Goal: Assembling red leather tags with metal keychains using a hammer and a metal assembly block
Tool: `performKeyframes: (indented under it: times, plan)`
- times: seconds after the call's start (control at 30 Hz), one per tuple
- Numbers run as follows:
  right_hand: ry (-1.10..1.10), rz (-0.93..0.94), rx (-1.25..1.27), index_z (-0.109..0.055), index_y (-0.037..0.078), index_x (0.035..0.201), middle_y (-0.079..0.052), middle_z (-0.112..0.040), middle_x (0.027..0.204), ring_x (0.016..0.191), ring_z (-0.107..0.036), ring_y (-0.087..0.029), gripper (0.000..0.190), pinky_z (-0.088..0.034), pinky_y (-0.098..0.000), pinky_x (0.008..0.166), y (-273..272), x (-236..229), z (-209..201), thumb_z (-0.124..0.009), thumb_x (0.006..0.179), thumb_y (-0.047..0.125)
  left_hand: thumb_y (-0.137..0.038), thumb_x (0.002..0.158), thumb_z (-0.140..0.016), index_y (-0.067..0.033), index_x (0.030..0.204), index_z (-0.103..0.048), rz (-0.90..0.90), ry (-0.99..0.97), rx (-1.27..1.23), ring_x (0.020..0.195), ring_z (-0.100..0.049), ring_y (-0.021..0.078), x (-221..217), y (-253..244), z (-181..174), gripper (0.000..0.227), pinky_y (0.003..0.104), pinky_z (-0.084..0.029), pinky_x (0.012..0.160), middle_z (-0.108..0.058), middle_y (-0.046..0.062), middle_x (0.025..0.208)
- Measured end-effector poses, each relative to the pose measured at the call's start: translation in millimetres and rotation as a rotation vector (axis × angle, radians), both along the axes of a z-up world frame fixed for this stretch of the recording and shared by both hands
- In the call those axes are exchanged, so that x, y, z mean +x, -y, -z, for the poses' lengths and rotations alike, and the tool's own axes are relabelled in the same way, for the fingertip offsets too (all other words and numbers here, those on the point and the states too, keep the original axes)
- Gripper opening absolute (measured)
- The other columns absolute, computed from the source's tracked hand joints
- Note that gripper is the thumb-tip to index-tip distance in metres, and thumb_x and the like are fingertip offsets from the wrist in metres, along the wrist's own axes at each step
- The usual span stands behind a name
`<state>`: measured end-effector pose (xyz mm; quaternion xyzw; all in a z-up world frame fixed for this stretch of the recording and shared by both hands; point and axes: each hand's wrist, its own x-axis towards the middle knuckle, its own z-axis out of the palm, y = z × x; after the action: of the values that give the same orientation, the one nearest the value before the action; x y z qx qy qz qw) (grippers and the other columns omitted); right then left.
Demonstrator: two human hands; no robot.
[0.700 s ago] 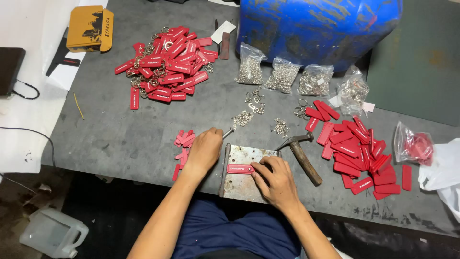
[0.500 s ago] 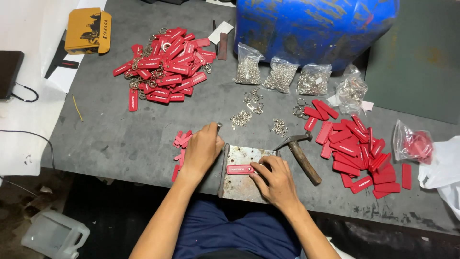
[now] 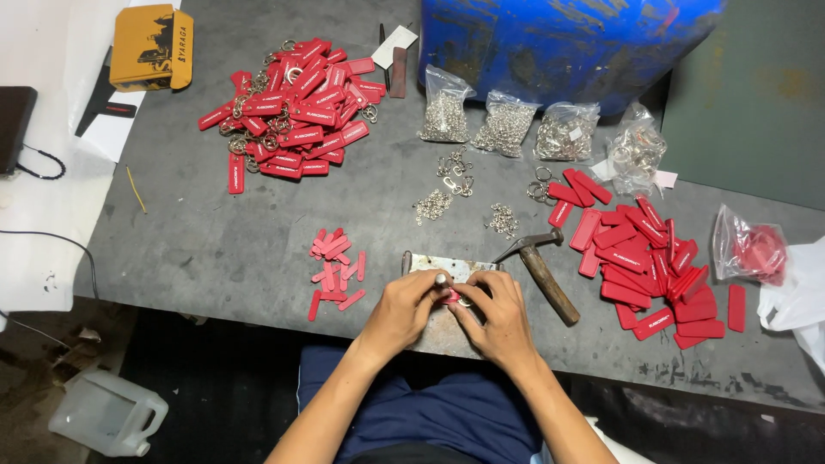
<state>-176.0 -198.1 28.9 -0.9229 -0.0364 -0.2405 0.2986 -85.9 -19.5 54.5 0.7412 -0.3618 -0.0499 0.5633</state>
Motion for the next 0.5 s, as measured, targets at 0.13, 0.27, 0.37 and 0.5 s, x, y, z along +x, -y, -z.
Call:
performKeyframes:
  times: [0.13, 0.27, 0.37, 0.5]
  plan:
    - [0.000, 0.002, -0.002, -0.076, 0.020, 0.107, -0.005, -0.064, 0.103, 0.103, -0.062, -0.029, 0.021, -0.047, -0.0405, 0.085, 1, -1, 6, -0.077, 0.088, 0.029, 0.004, 0.095, -0.063, -0.0037, 0.110, -0.072, 0.086, 0.069, -0.055, 0.095, -0.075, 0.0386, 0, 1, 16, 0.019, 0.045, -0.062, 0.081, -0.078, 0.016, 0.099]
    - [0.014, 0.003, -0.002, -0.076, 0.018, 0.104, -0.005, -0.064, 0.103, 0.103, -0.063, -0.030, 0.019, -0.047, -0.0414, 0.085, 1, -1, 4, -0.078, 0.086, 0.026, 0.010, 0.092, -0.062, -0.0046, 0.108, -0.074, 0.075, 0.150, -0.083, 0.092, -0.076, 0.0338, 1, 4, 20, 0.025, 0.043, -0.063, 0.080, -0.078, 0.013, 0.094]
    - [0.024, 0.004, -0.016, -0.076, 0.018, 0.104, -0.005, -0.064, 0.103, 0.104, -0.063, -0.029, 0.019, -0.048, -0.0408, 0.085, 1, 0, 3, -0.078, 0.086, 0.025, 0.011, 0.093, -0.061, -0.0053, 0.107, -0.075, 0.085, 0.171, -0.109, 0.092, -0.076, 0.0329, 2, 5, 20, 0.025, 0.043, -0.063, 0.080, -0.077, 0.012, 0.093]
    - [0.017, 0.011, -0.031, -0.076, 0.021, 0.105, -0.003, -0.065, 0.104, 0.105, -0.062, -0.027, 0.020, -0.047, -0.0389, 0.087, 2, -1, 9, -0.078, 0.086, 0.028, 0.011, 0.093, -0.060, -0.0061, 0.106, -0.074, 0.094, 0.178, -0.130, 0.090, -0.075, 0.0327, 2, 4, 19, 0.025, 0.043, -0.063, 0.079, -0.077, 0.011, 0.091]
